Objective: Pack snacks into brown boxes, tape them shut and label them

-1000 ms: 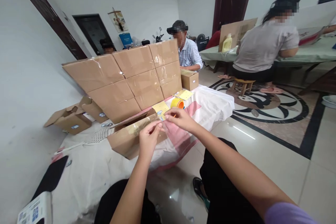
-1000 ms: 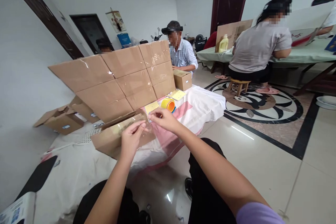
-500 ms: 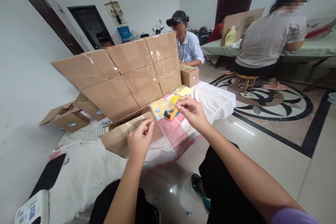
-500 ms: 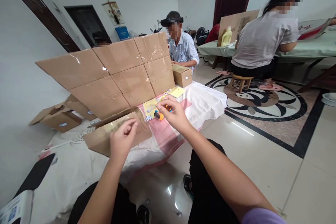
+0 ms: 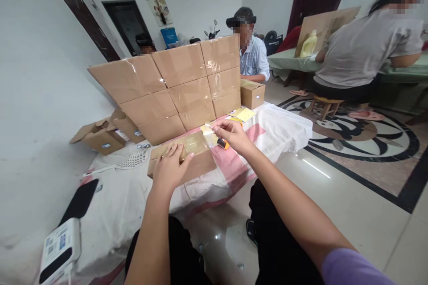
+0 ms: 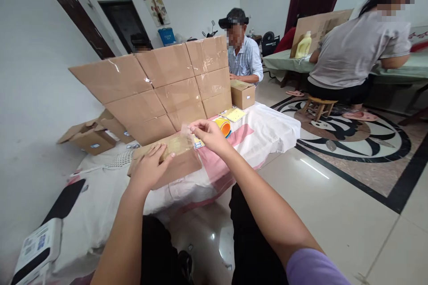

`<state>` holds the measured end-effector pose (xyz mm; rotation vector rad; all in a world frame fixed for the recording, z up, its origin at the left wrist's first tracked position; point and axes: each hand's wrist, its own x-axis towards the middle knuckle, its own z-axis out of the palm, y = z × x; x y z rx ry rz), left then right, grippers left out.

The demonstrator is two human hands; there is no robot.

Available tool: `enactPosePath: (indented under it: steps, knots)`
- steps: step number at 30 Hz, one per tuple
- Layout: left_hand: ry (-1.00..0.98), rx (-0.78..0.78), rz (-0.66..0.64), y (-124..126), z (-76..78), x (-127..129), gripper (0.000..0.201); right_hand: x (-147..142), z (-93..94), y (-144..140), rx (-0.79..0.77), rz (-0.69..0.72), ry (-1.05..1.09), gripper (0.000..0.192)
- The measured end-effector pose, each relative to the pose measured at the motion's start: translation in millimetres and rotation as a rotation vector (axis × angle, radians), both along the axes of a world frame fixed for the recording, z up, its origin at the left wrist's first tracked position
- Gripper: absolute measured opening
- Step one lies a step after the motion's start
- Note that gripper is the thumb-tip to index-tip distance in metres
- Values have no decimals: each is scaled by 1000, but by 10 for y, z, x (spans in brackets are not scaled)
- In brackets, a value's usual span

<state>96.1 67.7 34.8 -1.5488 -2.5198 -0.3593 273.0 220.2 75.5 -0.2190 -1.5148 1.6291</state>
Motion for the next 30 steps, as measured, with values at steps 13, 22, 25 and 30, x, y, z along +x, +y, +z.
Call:
enactPosePath:
  steps: [13,22,25,30]
  knots:
    - [7,-3,-7,-36,-32,7,69,-700,-312,171,228,58,-185,47]
    - [26,-31,7,-43,0,40,68,-802,-303,169,406,-21,-327,43]
    - [37,-42,10,-50,14,47,67,-808,-318,198,557,-65,-429,45]
    - [47,-43,8,-52,7,35,67,-828,-369,234,729,-122,-548,47]
